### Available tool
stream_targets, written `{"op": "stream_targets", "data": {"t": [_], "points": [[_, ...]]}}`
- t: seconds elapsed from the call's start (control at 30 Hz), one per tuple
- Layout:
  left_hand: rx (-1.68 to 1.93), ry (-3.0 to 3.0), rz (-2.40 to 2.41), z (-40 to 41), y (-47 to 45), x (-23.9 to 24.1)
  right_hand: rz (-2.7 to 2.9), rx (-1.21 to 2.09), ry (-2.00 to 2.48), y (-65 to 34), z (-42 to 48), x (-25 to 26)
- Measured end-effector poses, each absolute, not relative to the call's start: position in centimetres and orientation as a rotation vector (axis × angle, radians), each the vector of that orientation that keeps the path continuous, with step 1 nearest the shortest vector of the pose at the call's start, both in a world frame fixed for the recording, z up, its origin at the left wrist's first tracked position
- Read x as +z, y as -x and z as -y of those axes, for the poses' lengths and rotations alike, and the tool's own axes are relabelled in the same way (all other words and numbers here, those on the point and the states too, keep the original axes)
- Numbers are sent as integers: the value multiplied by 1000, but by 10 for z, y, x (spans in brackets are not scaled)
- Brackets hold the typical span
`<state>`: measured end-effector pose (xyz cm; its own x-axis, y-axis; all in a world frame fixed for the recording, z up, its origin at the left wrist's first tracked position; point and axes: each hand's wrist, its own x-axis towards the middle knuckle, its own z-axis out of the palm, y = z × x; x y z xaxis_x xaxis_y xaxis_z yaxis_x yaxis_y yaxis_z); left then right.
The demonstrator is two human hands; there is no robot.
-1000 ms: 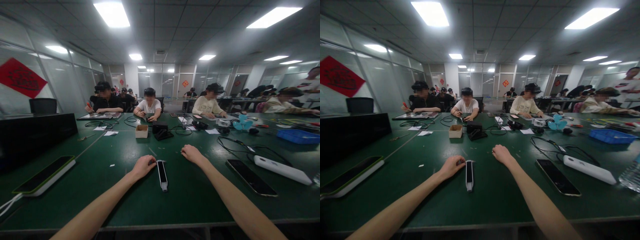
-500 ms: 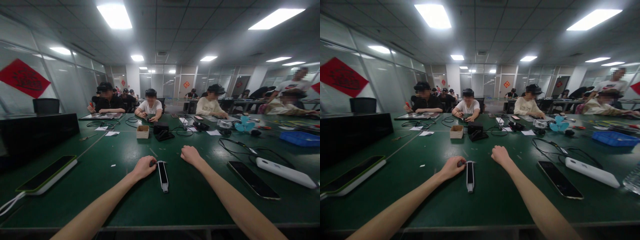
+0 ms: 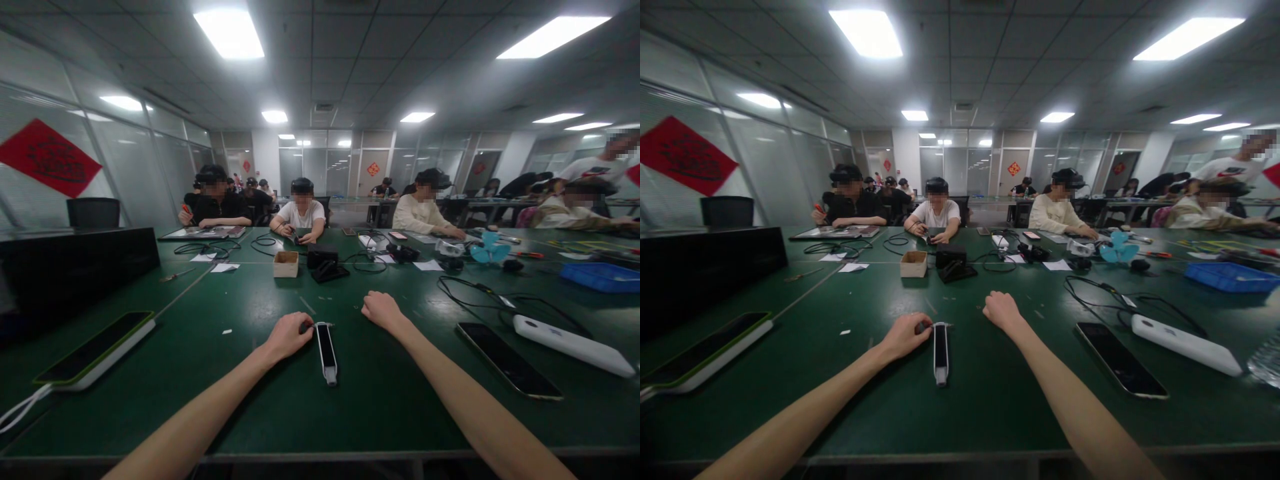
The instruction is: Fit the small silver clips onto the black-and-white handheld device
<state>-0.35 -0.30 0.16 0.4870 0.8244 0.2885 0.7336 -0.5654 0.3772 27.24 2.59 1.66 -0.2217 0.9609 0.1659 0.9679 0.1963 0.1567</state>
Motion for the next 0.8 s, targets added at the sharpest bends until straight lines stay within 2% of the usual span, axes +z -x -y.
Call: {"op": "stream_targets", "data": {"t": [0.57,0.7,0.8], "points": [[674,-2499,-1362,7,2,4,2383,-359,1879,-264,-22,16],[768,-2515,-1371,8,0,3,2375,-305,1709,-252,-13,18],[860,-2528,-1371,11,-1,4,2312,-104,1453,-238,-3,16]]}}
